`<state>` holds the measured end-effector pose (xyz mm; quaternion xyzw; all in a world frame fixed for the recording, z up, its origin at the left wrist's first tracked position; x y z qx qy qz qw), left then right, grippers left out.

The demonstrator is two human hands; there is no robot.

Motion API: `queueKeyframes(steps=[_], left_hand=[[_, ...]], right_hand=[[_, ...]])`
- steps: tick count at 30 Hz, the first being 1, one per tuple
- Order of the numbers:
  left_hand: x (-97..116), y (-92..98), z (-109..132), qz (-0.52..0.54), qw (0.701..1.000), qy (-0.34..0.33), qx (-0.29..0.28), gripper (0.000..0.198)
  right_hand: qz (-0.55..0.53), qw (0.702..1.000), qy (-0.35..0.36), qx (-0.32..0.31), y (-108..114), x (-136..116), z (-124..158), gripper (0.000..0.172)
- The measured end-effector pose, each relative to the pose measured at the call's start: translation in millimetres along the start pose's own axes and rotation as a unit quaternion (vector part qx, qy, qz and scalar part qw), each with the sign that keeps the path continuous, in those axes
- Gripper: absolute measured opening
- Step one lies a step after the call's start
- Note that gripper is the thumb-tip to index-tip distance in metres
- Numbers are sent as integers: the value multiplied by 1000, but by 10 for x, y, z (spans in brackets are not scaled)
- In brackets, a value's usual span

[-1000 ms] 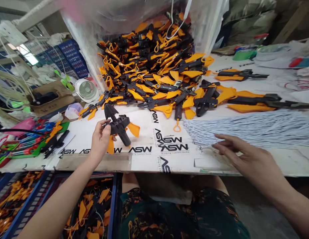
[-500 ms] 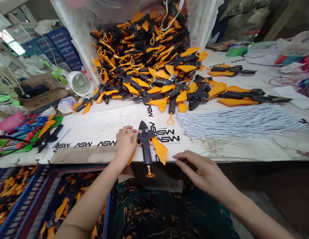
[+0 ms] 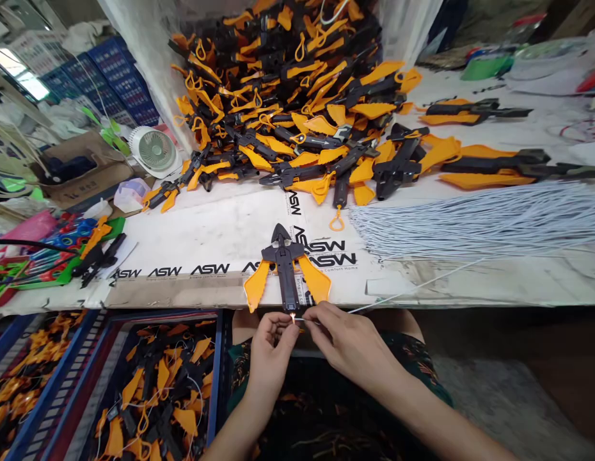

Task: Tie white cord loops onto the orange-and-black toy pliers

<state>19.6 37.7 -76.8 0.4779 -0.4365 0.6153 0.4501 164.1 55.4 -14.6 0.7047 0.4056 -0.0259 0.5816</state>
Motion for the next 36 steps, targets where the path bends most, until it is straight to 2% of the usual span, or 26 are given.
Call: queueKeyframes(steps=[7,16,22,25,30,33,36], left_hand=[[32,-135,-67,39,999,16,-13,35],[33,-86,-89,29,999,22,-25,35],[11,-72,-77,28,999,31,-22,37],[13,-58,-75,27,999,30,-22,38],[38,-30,-79,12,999,16,-28,40],[20,-41,-84,1,999,16,-40,41],[14,-50,-96,-3,999,16,-42,43]], right_hand=[[-15,999,-18,27,26,71,-39,21],[-97,991,-91,-10,-43,136,-105,21],[-71,988,-135,16,-55,150,-75,19],[-64,990,-123,16,-61,120,-83,19],[-101,994,-46,24,-36,21,-70,26],[-50,996,-60,52,-29,57,-35,21],[-9,998,-52,33,-71,42,-44,19]])
Point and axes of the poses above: each hand's wrist, its own z-axis away from the middle knuckle, its own y-axis out of the back of the hand, x = y × z, the point moved 8 cm from there along -z, towards the middle knuckle, and after that the axes turned 6 degrees about z, right-handed, at the moved point
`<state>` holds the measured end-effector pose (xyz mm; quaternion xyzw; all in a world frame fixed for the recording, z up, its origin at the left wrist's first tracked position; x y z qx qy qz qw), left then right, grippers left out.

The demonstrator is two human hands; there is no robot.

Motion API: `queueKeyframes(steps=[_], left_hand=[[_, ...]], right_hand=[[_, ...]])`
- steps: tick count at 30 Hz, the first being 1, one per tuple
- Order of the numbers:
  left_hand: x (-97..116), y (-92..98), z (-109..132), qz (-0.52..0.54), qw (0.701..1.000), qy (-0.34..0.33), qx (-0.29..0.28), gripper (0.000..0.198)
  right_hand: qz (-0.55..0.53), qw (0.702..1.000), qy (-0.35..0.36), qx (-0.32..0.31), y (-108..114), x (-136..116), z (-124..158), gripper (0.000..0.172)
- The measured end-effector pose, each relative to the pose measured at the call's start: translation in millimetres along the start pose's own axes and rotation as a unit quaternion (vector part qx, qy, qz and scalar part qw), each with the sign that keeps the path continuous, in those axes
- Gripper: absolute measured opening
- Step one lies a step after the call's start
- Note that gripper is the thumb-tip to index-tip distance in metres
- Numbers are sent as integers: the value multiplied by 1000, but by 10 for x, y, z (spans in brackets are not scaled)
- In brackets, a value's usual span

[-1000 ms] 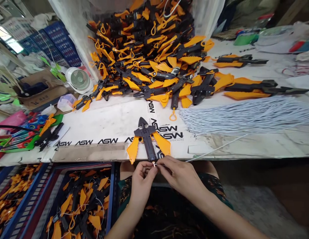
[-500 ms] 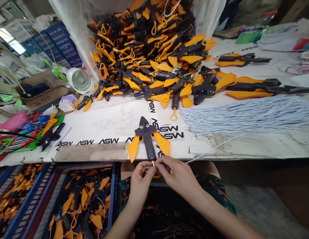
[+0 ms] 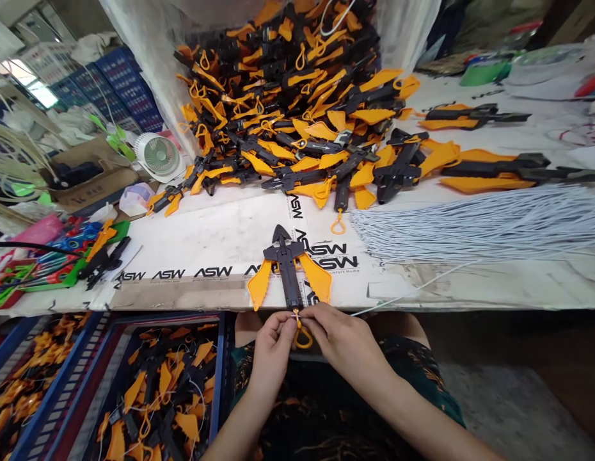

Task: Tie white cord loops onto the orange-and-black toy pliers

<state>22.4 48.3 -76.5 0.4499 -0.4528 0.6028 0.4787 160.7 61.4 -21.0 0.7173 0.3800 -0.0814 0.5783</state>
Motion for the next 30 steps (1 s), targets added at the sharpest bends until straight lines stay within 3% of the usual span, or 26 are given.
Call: queueKeyframes(steps=[4,8,11,16,18,21,26,30], left_hand=[[80,-24,-33,-36,999,-16,-7,41],[222,-84,-69,-144,987,-66,-34,28],[326,-38,-49,-186,976,-108,-17,21],[561,434,126,-99,975,-160,121,22],[654,584,199,-75,969,-184,144,24],[702,642,241,-77,969,-196,127,26],[639,652,279,-57,969,-197,135,29],[541,673,232,-29,979,-149,135,32]], right_hand=[[1,999,39,-13,65,-73,-40,20],[-4,998,58,-2,168,-106,-82,22],[19,996,87,7,169,-132,-113,26],[42,994,99,3,158,-91,-150,27],[38,994,98,7,197,-118,-173,26],[-30,992,120,7,223,-300,-231,26],[-220,963,151,-42,39,-683,-340,19],[-206,966,148,-55,-51,-726,-435,13]])
Point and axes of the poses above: each hand's wrist, its own z-axis away from the middle knuckle, its own y-axis out of the back of the hand, x = y × z, the point moved 8 cm from there along -z, towards the middle knuckle, and after that the axes turned 6 degrees about z, right-handed, at the moved point
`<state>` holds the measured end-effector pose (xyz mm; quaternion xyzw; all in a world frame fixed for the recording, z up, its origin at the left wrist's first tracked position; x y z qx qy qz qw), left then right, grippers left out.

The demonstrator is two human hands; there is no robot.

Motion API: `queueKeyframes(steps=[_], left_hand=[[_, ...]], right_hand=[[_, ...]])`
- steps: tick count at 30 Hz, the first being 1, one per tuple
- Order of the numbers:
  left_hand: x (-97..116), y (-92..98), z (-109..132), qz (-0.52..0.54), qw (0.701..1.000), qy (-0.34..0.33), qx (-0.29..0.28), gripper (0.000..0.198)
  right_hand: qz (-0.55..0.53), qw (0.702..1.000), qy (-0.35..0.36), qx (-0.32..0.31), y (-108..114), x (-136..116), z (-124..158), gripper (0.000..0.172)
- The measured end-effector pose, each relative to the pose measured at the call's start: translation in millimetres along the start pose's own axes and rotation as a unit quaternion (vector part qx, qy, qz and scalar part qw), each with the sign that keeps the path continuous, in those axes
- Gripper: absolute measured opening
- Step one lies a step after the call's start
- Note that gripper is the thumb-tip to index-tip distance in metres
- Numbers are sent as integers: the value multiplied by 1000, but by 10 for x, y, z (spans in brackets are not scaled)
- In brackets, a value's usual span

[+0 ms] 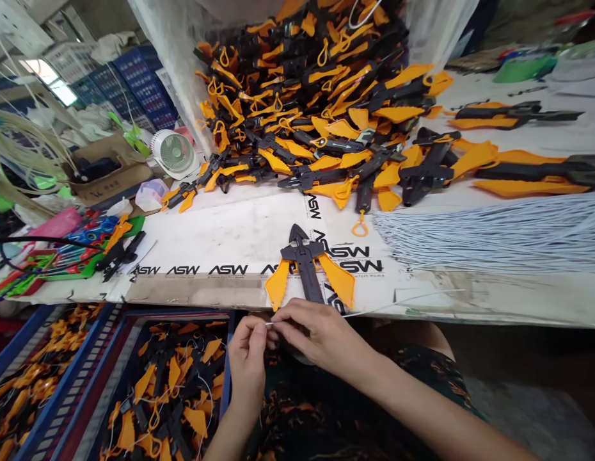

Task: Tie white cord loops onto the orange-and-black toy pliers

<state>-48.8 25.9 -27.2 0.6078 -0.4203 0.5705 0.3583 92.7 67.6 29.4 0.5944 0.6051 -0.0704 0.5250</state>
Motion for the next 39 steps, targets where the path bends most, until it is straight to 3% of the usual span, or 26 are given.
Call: queueKeyframes(steps=[3,6,11,24,30,35,39], left_hand=[[-137,15,-79,-1,999,53,10,31],[-303,20,-155,12,995,95,24,40],[-424,-15,-197,34,994,99,32,39],[-489,-97,-191,84,987,136,4,39],[-487,-100,-161,93,986,140,-2,46],[-450,-88,-186,51,989,140,-21,44],[-270,-72,-239,-99,993,59,-26,22]], right_hand=[[145,989,-2,-20,51,71,-87,11],[307,949,-1,-70,38,148,-178,11],[412,903,15,-122,-121,206,-239,9],[435,884,25,-168,-263,180,-289,10],[414,895,5,-164,-234,199,-300,12],[379,916,-15,-128,-185,275,-271,17],[347,928,-32,-133,-216,320,-248,15]])
Point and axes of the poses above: each hand's wrist, its own z-axis away from the middle knuckle, its own y-axis out of the back of the hand, x = y × z, the point moved 8 cm from there along -z, towards the middle knuckle, and after that the axes turned 6 degrees about z, right-handed, at the moved point
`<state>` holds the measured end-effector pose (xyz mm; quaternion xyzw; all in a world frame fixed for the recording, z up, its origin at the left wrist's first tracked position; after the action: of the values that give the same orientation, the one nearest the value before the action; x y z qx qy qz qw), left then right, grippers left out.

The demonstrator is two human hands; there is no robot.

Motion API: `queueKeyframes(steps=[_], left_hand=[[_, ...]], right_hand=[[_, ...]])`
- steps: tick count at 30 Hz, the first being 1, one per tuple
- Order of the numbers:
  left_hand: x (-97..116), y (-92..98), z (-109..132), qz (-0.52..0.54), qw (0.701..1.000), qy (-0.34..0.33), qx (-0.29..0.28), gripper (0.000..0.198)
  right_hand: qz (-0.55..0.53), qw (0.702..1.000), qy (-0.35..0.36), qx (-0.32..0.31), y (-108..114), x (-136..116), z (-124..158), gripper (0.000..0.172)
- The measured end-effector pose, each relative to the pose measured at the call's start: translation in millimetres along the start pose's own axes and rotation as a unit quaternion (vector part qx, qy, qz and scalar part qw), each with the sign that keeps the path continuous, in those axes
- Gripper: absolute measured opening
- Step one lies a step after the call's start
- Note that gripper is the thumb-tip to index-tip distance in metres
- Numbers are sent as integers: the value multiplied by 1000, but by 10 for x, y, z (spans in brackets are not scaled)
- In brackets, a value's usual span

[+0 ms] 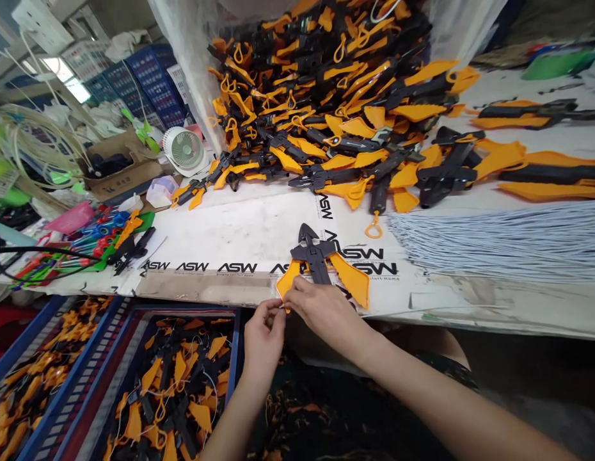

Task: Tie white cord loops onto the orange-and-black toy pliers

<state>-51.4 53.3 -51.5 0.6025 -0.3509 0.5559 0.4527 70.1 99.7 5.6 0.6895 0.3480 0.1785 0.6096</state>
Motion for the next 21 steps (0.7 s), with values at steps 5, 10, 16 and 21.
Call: queueKeyframes(steps=[5,10,16,21], left_hand=[[214,-29,21,-201,973,-109,6,14],[321,31,-2,-167,973,-145,-66,13],[142,688,2,63,996,44,-36,31],[195,608,186,143,982,98,-81,31]], right_hand=[[-50,998,9,33,77,2,45,13],[-57,996,56,39,113,-46,91,20],[-72,994,57,50,128,23,96,16],[-133,986,69,76,194,-52,138,22]])
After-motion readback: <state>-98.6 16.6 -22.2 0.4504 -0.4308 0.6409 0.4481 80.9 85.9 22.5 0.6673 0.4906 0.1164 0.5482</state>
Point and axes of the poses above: each hand's wrist, its own z-axis away from the middle knuckle, its own y-axis out of the back of the hand, x = y × z, the point moved 8 cm from there along -z, towards the middle knuckle, and after that the axes turned 6 degrees about z, right-handed, at the moved point
